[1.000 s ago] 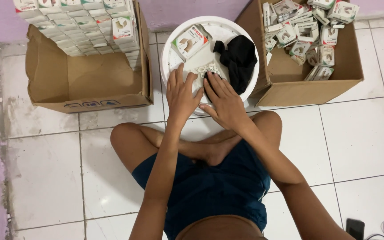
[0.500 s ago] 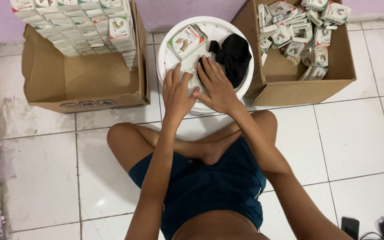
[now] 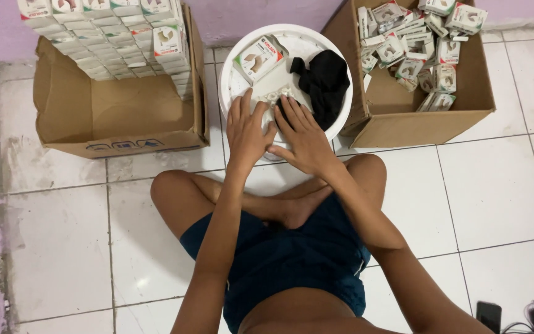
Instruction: Cleaning small product boxes with a cloth and stacking them neatly into a larger cardboard box.
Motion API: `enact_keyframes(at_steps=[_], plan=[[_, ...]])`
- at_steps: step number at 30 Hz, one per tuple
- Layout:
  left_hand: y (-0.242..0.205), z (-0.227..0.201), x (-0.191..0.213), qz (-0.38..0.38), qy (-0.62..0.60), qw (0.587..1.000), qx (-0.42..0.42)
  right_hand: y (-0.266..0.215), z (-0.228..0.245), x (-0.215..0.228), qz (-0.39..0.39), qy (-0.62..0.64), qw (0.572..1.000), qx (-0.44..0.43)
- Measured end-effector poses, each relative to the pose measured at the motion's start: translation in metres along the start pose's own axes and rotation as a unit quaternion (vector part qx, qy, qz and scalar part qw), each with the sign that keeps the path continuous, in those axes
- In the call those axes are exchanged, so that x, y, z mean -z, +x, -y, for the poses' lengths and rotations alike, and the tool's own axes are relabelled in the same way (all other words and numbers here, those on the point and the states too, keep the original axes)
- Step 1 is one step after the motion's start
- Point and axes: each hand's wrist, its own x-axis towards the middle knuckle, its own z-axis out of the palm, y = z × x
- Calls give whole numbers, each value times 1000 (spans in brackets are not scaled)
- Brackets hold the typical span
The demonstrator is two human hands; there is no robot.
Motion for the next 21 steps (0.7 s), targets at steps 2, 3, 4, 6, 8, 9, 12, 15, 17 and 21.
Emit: enact_keyframes(at_steps=[2, 3, 4, 6, 8, 9, 12, 15, 17, 21], plan=[[0, 1, -3, 6, -3, 1000, 5, 10, -10, -7, 5, 8, 1000, 0], [1, 3, -3, 10, -2, 1000, 8, 19, -15, -10, 5, 16, 1000, 2], [2, 1, 1, 8, -1, 1000, 8, 26, -19, -13, 4, 15, 1000, 4], [0, -6, 6, 24, -20, 999, 35, 36, -26, -19, 0, 19, 1000, -7], [-1, -5, 4, 25, -16, 999, 39, 40, -26, -18, 2, 16, 1000, -14], [-1, -4, 3, 26, -12, 999, 42, 42, -27, -17, 3, 14, 1000, -23], [2, -5, -1, 15, -21, 999, 43, 40, -22, -15, -6, 7, 1000, -26], [0, -10, 6, 19, -7, 999, 43, 33, -20, -19, -13, -4, 1000, -16], [2, -5, -1, 11, 3, 999, 31, 28, -19, -18, -15, 2, 1000, -10], [0, -11, 6, -7, -6, 1000, 25, 11, -12, -14, -18, 8, 1000, 2]])
